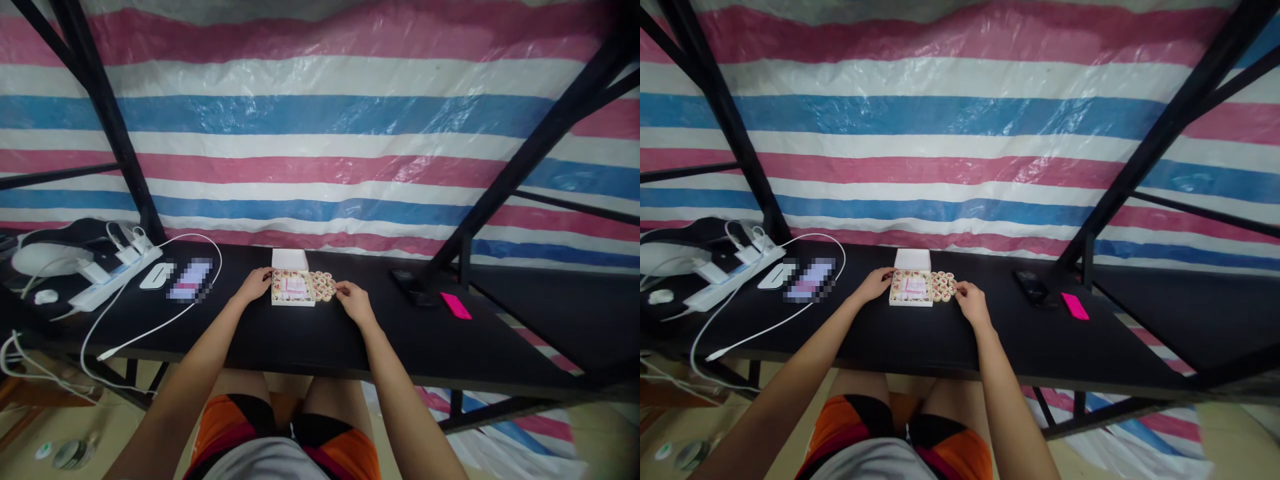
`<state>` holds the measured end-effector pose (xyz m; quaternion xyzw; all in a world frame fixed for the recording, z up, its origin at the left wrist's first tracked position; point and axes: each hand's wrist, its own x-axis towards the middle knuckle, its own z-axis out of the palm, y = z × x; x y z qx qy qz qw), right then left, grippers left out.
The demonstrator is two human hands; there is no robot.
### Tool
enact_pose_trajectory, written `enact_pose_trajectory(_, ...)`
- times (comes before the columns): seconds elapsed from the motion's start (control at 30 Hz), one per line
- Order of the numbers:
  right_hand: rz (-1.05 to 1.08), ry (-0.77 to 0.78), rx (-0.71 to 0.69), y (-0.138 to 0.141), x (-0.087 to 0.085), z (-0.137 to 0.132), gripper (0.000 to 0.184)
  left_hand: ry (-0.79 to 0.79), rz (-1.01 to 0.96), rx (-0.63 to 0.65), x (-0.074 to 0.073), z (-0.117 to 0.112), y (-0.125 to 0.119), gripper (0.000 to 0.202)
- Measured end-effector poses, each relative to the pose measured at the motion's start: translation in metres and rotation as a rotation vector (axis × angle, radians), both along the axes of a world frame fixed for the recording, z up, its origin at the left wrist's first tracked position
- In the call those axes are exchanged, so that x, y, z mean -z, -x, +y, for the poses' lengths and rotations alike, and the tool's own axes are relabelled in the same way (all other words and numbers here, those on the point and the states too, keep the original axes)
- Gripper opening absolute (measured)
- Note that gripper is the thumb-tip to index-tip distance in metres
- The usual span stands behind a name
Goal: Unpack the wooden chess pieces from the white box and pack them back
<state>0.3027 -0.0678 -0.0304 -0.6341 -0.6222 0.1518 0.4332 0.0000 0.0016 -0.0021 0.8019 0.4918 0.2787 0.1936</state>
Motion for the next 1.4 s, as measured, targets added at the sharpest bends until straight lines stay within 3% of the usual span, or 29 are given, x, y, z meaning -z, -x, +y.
enact_pose_trajectory(0.13,-0.045,-0.039,-0.008,0.001,0.0,0.0,0.021,0.0,0.01,-0.004,0.001,0.0,0.001,0.037)
enact_pose_trajectory(0.33,-0.157,-0.037,0.128,-0.003,0.003,0.002,0.027,-0.015,-0.004,0.016,0.001,0.001,0.001,0.037)
enact_pose_trajectory(0.43,-0.191,0.02,0.107,-0.004,0.005,0.004,0.027,-0.029,0.003,0.023,0.0,0.0,0.0,0.038)
enact_pose_trajectory(0.77,-0.237,0.006,0.017,0.0,0.004,0.008,0.03,-0.032,0.012,0.005,0.001,0.0,0.0,0.037)
enact_pose_trajectory(0.9,-0.26,-0.066,0.069,0.004,0.0,0.004,0.035,-0.028,0.013,0.012,0.001,0.001,0.001,0.036)
enact_pose_trajectory(1.0,-0.321,-0.157,0.084,0.019,-0.009,-0.004,0.033,-0.018,0.017,0.001,0.0,0.0,0.001,0.036)
enact_pose_trajectory(1.17,-0.516,-0.217,-0.166,0.063,-0.03,-0.007,0.03,0.002,-0.005,0.001,-0.004,-0.002,-0.001,0.037)
enact_pose_trajectory(1.3,-0.638,-0.094,-0.239,0.091,-0.046,0.012,0.03,-0.005,0.0,-0.002,-0.004,-0.003,-0.001,0.036)
enact_pose_trajectory(1.4,-0.688,0.018,-0.221,0.103,-0.053,0.026,0.025,-0.025,0.017,-0.006,-0.001,-0.001,0.0,0.036)
